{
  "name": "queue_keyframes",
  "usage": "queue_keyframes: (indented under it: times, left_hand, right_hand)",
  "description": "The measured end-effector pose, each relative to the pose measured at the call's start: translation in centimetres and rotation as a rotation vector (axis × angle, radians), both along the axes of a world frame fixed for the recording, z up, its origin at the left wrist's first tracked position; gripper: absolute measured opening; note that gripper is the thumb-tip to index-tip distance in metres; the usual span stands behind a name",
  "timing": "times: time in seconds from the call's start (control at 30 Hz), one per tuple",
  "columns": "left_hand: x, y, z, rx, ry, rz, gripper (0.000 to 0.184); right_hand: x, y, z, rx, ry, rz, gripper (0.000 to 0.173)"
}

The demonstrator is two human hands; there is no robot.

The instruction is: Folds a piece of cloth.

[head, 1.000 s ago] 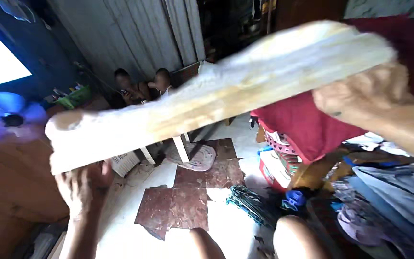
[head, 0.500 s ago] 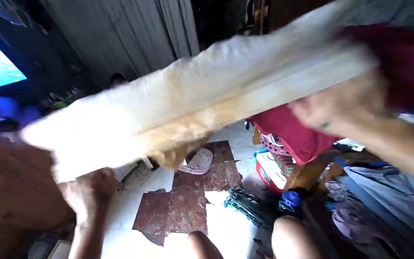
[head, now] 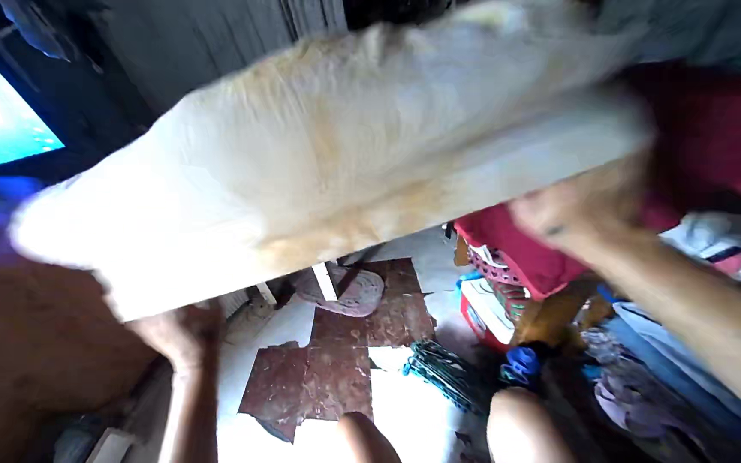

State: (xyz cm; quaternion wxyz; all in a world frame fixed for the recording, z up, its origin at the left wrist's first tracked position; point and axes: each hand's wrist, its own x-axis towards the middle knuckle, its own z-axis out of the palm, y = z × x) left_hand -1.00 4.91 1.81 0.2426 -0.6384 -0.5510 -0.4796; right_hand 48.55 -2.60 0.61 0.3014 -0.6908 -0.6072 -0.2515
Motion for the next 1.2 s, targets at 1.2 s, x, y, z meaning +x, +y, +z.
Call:
queue_keyframes:
  times: [1.2]
  left_hand:
    - [-0.7, 8.0, 0.3, -0.519, 0.158, -0.094, 0.017]
  right_hand:
    - [1.3, 8.6, 3.9, -0.160, -0.077, 0.144, 0.018]
